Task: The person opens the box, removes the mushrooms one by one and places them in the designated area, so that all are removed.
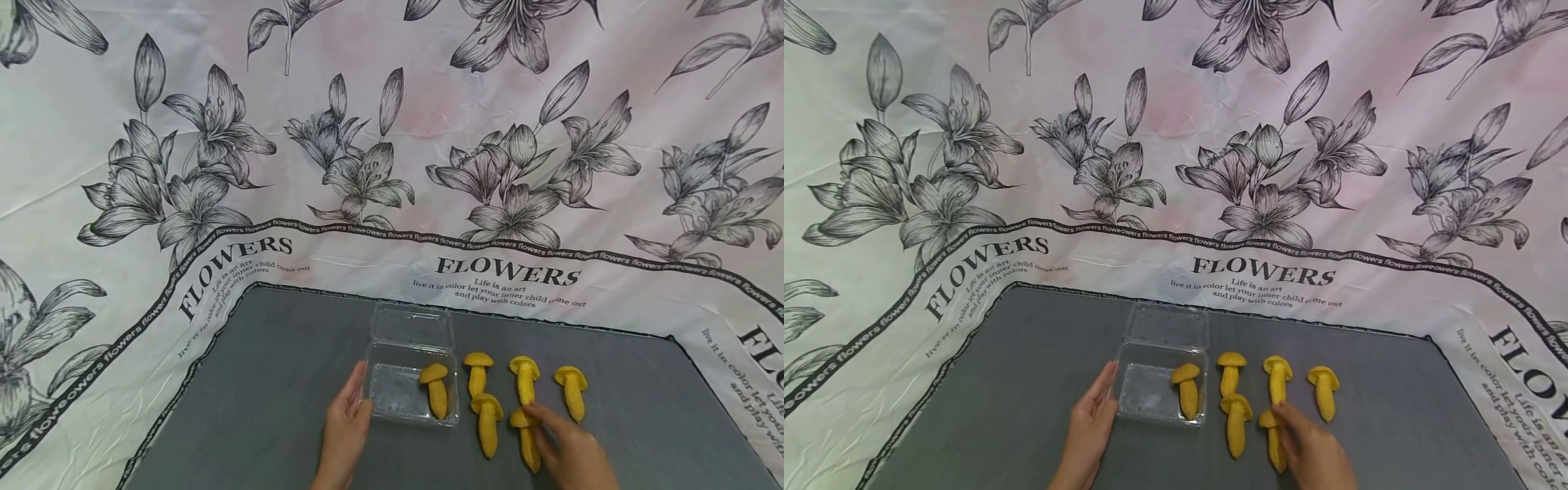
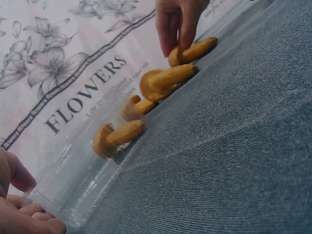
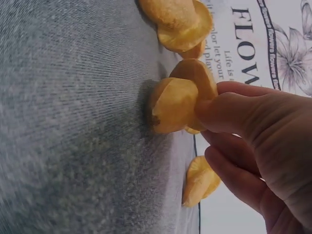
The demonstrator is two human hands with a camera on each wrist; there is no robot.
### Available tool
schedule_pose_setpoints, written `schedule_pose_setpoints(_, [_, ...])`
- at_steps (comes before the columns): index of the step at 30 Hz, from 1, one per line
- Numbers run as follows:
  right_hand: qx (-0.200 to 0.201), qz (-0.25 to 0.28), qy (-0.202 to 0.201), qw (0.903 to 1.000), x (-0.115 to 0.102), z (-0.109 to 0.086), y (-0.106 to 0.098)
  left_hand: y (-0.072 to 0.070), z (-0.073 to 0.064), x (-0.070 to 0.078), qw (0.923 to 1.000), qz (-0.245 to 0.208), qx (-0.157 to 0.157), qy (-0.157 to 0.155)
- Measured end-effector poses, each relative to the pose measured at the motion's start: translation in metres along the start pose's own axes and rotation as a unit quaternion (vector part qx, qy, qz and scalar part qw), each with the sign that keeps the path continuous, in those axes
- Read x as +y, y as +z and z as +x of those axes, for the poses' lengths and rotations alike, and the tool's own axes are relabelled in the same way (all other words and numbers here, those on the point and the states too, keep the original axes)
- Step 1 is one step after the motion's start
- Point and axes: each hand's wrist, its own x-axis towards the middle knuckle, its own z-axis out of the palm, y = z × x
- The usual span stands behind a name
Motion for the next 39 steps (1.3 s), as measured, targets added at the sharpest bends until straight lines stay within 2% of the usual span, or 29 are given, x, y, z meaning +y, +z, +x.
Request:
schedule_pose_setpoints(6, [-0.014,0.016,-0.007,0.9998,-0.004,0.001,-0.004,-0.001,-0.001,0.001,1.0,0.003,0.004,-0.004])
schedule_pose_setpoints(10, [-0.033,0.043,0.006,0.9985,-0.015,0.006,-0.009,-0.003,-0.002,0.003,0.9999,0.007,0.006,-0.005])
schedule_pose_setpoints(13, [-0.027,0.044,-0.003,0.9987,-0.026,0.015,-0.012,-0.004,-0.003,0.004,0.9999,0.009,0.007,-0.007])
schedule_pose_setpoints(19, [0.005,0.056,-0.049,0.9972,-0.055,0.033,-0.011,-0.005,-0.005,0.006,0.9998,0.011,0.011,-0.01])
schedule_pose_setpoints(23, [-0.002,0.062,-0.114,0.9916,-0.074,0.048,-0.006,-0.006,-0.006,0.006,0.9999,0.009,0.011,-0.006])
schedule_pose_setpoints(26, [-0.018,0.057,-0.174,0.9829,-0.089,0.057,0.0,-0.006,-0.007,0.005,0.9999,0.005,0.008,-0.003])
schedule_pose_setpoints(29, [-0.056,0.042,-0.208,0.9756,-0.103,0.064,0.006,-0.005,-0.008,0.005,1.0,0.004,0.006,-0.004])
schedule_pose_setpoints(33, [-0.103,-0.002,-0.201,0.9741,-0.117,0.07,0.017,-0.004,-0.01,0.005,0.9999,0.005,0.005,-0.007])
schedule_pose_setpoints(39, [-0.09,-0.065,-0.21,0.9713,-0.125,0.073,0.037,-0.002,-0.012,0.005,1.0,0.002,0.001,-0.004])
